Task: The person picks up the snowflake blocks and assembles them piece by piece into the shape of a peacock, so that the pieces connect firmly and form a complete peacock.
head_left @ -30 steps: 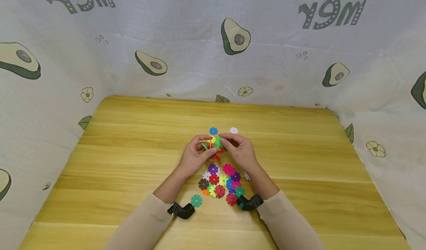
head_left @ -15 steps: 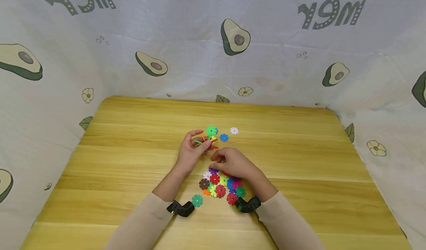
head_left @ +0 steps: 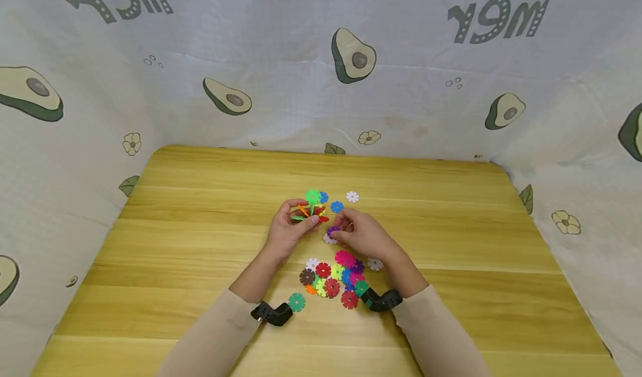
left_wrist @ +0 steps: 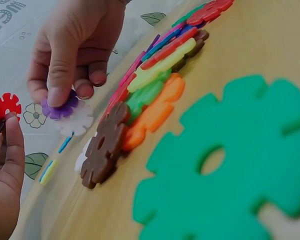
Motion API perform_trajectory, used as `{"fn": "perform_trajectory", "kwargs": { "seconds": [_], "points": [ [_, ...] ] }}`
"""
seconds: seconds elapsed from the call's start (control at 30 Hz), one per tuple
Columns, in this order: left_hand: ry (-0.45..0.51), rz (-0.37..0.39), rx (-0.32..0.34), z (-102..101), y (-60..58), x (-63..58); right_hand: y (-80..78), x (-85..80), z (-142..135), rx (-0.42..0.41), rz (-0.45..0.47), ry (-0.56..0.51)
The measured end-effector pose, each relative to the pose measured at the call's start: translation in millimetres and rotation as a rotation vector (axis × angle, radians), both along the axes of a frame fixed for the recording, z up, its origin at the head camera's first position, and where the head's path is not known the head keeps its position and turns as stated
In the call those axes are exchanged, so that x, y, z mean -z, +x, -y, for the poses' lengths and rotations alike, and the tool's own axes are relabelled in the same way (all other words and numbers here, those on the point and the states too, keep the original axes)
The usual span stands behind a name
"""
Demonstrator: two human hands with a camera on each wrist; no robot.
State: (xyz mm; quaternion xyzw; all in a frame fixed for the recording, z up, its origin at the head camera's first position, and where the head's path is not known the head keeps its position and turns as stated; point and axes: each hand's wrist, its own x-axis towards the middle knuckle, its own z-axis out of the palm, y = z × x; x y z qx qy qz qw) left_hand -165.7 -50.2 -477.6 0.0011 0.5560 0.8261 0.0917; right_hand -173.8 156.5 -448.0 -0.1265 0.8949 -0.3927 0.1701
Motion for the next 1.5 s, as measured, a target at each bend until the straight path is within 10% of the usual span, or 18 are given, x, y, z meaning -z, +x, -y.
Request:
{"fn": "perform_trajectory", "kwargs": {
  "seconds": [0.27,0.47,1.5],
  "points": [
    [-0.311,-0.094,0.043,-1,1.5,0.0,-6.1,-11.7,-17,0.160,-0.045,-0.305],
    [-0.303,-0.117,0.105,-2,4.7,-1.7,-5.3,-12.4,-14,0.151,-0.043,-0.550],
    [-0.178,-0.077,0.071,-4,6.0,-2.2,1.3,-1.6,9,0.321,-0.163,-0.465]
  ]
}}
